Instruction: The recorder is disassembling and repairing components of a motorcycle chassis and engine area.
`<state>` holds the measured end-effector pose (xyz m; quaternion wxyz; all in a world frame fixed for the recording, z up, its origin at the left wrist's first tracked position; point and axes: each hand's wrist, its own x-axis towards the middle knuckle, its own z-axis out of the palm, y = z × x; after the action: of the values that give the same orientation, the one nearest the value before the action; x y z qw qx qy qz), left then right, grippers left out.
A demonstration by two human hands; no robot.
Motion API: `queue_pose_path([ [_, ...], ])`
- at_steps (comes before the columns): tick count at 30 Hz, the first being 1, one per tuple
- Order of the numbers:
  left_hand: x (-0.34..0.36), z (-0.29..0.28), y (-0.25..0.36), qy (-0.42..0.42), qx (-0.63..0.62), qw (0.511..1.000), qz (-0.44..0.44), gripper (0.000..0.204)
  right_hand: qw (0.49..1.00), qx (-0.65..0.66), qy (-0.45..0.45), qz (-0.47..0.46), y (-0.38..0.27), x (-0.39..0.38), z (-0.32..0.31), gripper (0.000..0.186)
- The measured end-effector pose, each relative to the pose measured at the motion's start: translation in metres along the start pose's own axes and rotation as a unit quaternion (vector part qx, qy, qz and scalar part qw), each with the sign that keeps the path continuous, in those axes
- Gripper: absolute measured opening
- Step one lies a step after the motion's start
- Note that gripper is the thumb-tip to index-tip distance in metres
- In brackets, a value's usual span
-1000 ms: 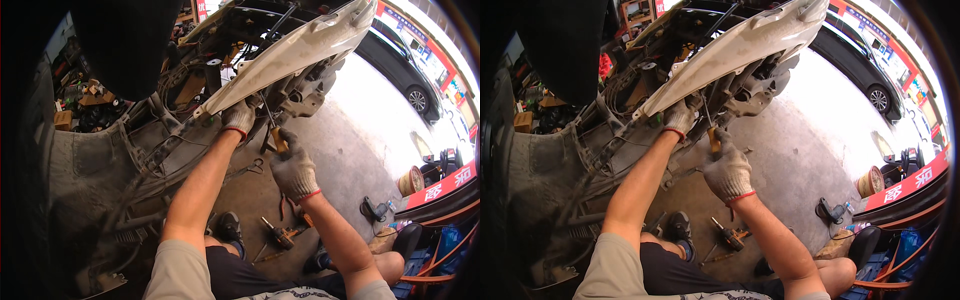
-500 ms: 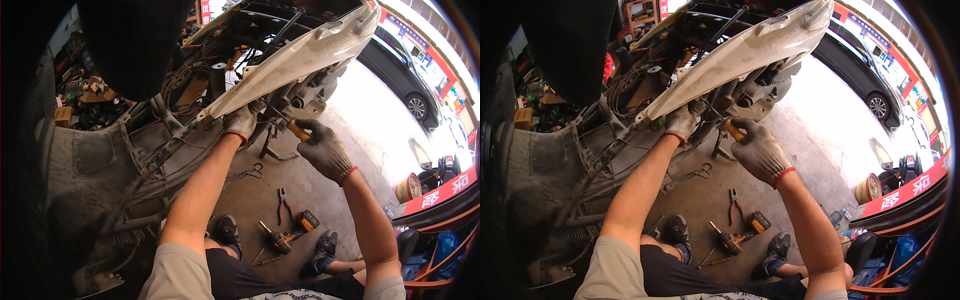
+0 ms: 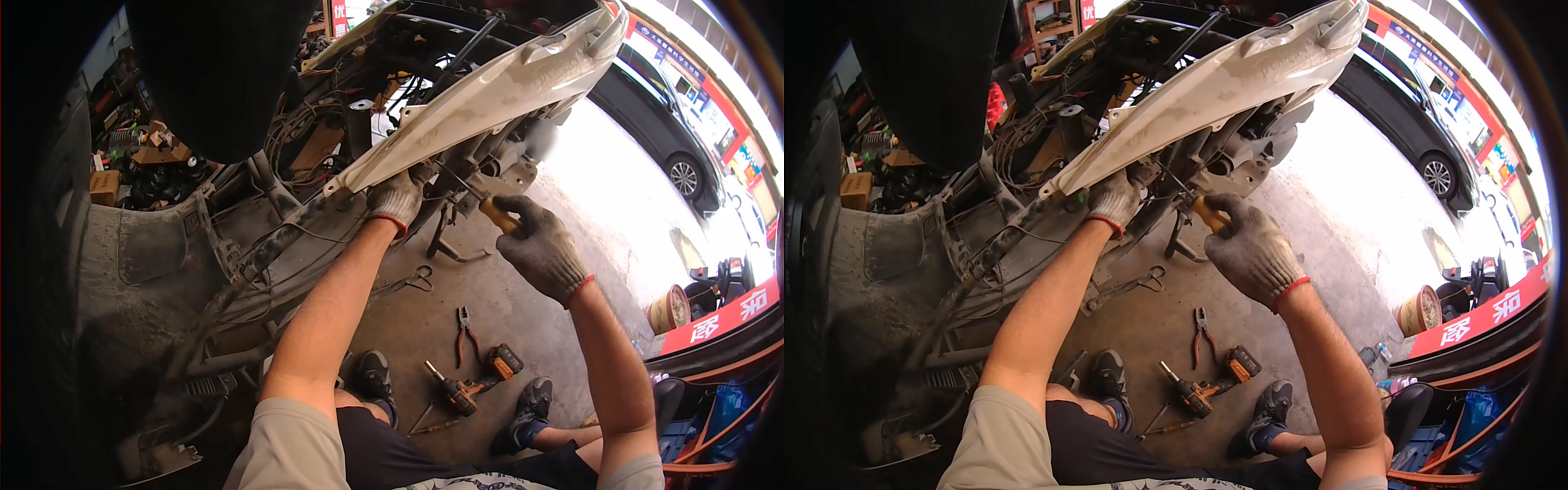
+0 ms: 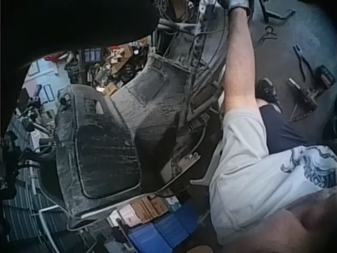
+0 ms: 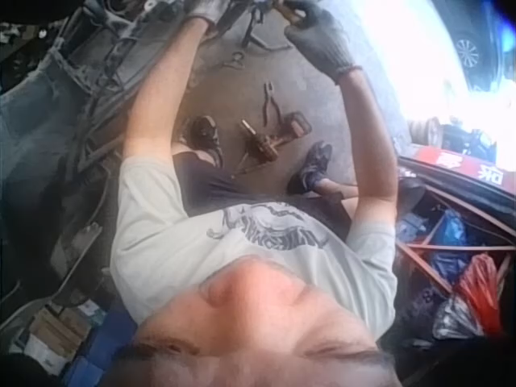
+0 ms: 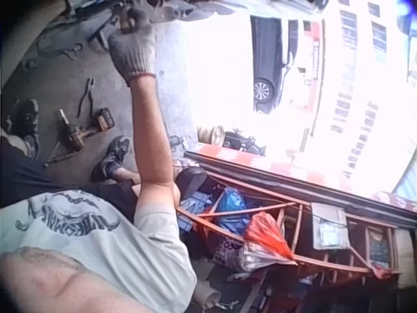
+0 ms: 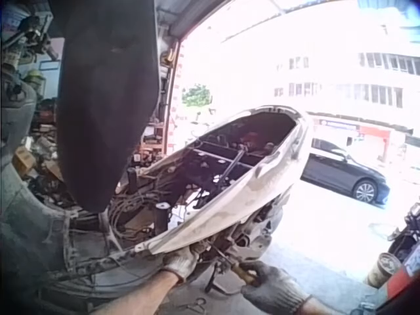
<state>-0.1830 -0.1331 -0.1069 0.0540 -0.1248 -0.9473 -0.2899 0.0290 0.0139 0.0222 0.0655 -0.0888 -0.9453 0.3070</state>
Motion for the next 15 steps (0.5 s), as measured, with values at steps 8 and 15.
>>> queue_pose_path([
  [8, -0.001, 0.003, -0.001, 0.036, -0.022, 0.999, 0.026, 0.079, 0.999, -0.018, -0.036, 0.000, -0.006, 0.009, -0.009, 0.048],
  [15, -0.009, -0.005, 0.011, 0.050, -0.020, 0.998, -0.011, 0.077, 0.995, 0.064, 0.074, 0.003, -0.005, -0.013, 0.058, 0.045],
])
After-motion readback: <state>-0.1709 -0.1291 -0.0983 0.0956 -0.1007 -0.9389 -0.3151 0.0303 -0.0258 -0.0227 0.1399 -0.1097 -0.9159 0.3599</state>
